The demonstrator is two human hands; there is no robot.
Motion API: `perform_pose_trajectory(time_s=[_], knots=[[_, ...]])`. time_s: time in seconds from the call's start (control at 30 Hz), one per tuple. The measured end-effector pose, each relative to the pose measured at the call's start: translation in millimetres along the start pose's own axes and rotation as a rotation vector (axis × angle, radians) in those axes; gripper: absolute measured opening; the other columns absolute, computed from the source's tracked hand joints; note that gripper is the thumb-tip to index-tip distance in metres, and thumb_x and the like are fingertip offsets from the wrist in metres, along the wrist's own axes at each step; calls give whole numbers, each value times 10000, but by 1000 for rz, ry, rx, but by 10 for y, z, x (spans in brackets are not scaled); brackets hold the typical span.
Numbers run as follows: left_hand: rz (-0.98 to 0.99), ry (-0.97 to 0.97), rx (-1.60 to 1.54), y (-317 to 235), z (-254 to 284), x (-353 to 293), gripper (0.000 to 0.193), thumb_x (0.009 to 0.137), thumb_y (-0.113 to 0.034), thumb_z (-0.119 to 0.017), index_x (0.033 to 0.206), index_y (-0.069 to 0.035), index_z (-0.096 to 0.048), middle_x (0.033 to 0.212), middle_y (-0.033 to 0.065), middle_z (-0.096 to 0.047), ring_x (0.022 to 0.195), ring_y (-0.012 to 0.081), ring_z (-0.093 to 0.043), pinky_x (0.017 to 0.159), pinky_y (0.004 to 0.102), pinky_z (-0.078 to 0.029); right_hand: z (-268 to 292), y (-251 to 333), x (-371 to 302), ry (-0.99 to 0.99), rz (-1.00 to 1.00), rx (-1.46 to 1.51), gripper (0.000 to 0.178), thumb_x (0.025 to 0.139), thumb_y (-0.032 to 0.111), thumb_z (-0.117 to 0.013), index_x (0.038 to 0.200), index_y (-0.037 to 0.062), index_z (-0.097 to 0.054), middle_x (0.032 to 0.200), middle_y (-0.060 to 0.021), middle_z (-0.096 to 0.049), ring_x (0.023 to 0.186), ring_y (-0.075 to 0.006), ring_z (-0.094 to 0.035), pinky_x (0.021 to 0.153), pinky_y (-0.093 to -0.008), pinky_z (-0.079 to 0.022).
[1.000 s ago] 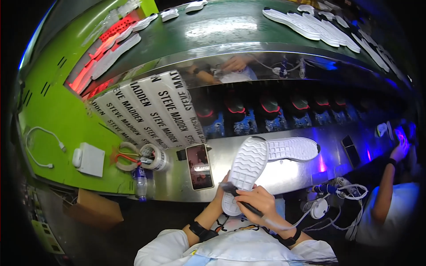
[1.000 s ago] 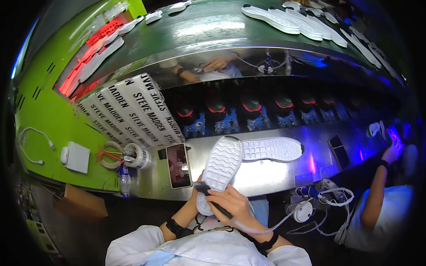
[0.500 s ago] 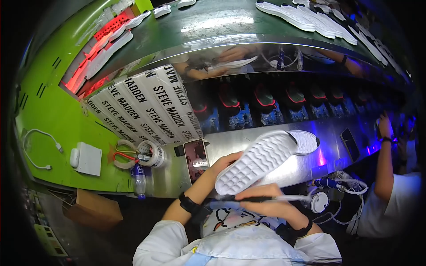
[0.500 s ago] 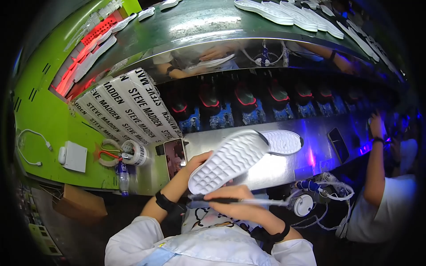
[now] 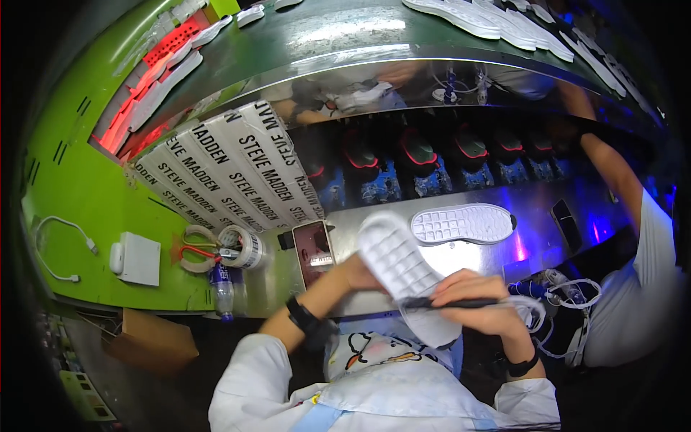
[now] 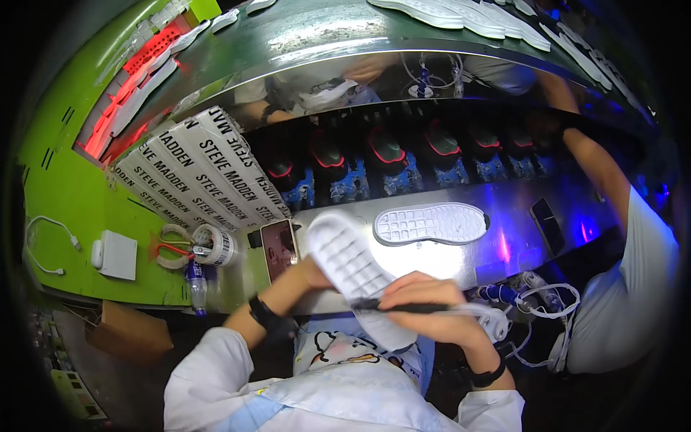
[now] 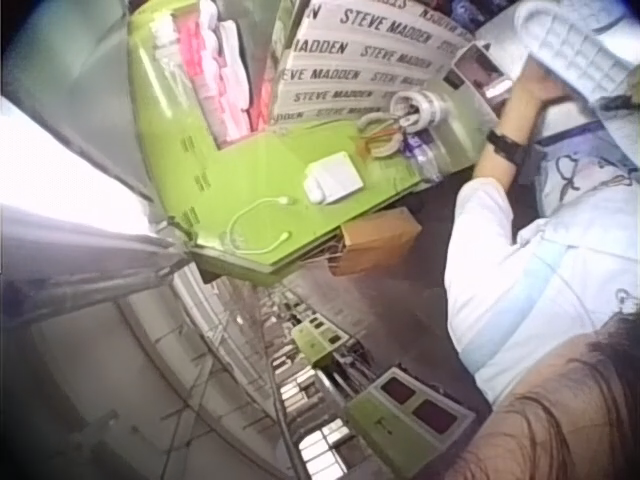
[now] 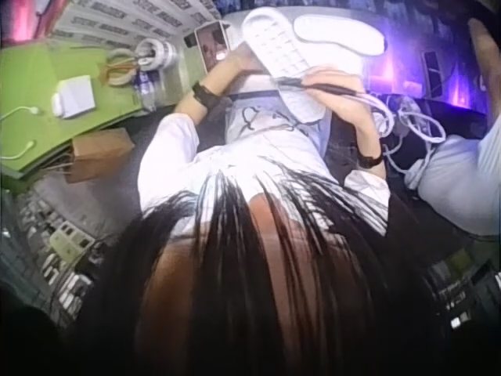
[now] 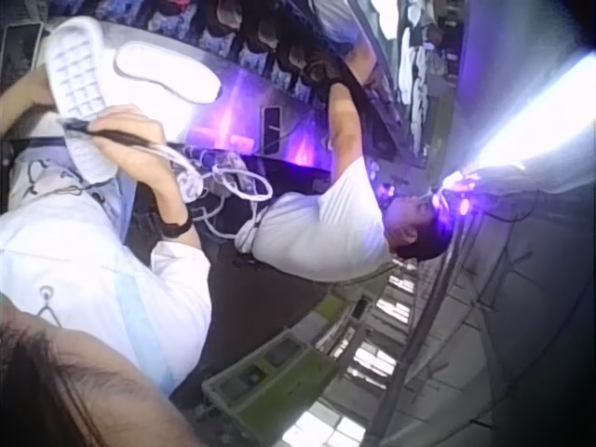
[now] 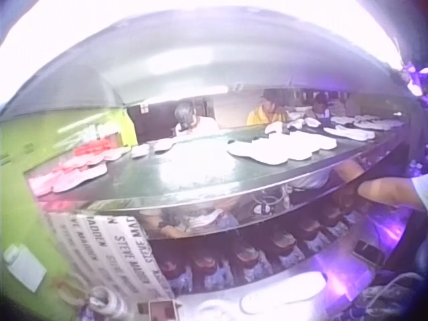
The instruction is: Applying adhesive or treatment to the bottom of shoe outsoles at an assembly conveyor line.
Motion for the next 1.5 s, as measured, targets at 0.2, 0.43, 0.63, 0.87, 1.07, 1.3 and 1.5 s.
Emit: perform_pose_trajectory(time_s=[0.2,0.43,0.63,0.87,1.07,1.3,1.5], knots=[[-1136,-319,134,-365,-113,-131,754,877,-527,-347,1443,-47,-218,1472,212,-241,1311,356,-340,1107,437,-243,-163,-547,14,-325,-398,275,200,726,26,-694,926,30,-700,885,-118,-680,814,-198,-622,743,-299,-477],[-1227,-44,-155,-450,-18,-214,703,878,-508,-395,1432,-94,-267,1403,187,-367,1084,375,-478,915,493,-449,-606,-67,141,-186,219,-146,175,699,39,-682,873,60,-688,820,-90,-666,756,-241,-613,726,-345,-450],[-1209,-141,30,-601,-175,-305,663,900,-458,-328,1396,-19,-308,1359,203,-410,1113,349,-529,878,451,-500,-748,-267,129,-12,-62,88,163,759,34,-678,922,39,-678,884,-68,-677,756,-145,-636,714,-274,-499],[-1069,-307,170,-658,-221,-405,694,871,-458,-350,1372,22,-338,1264,297,-473,1019,398,-589,879,456,-501,-758,-629,-3,98,-447,468,141,896,70,-564,939,-27,-658,922,-98,-667,778,-127,-645,673,-238,-512],[-844,-131,229,-659,-429,-252,650,863,-377,-387,1326,79,-369,1254,290,-491,1066,366,-575,932,439,-469,-618,-501,120,113,-245,174,158,893,59,-538,872,-34,-664,834,-107,-665,641,-144,-651,617,-242,-537],[-588,-527,93,-548,-145,-112,450,841,-232,-475,1167,70,-545,1113,193,-622,986,274,-627,927,350,-467,-572,-89,169,216,52,-118,67,820,29,-597,851,-20,-631,808,-105,-637,746,-195,-630,656,-269,-490],[-405,-781,230,-532,-236,-58,364,816,-205,-604,1111,8,-604,1015,118,-659,878,181,-640,789,262,-500,-441,72,192,96,150,-123,66,799,52,-616,776,-10,-619,694,-99,-612,654,-222,-613,625,-286,-484]])
Point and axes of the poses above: each hand's wrist, its own x-axis towards the middle knuckle, its own z-axis out of the back of the hand, y = z × x, the point moved 10 cm from there along x, towards the middle knuckle
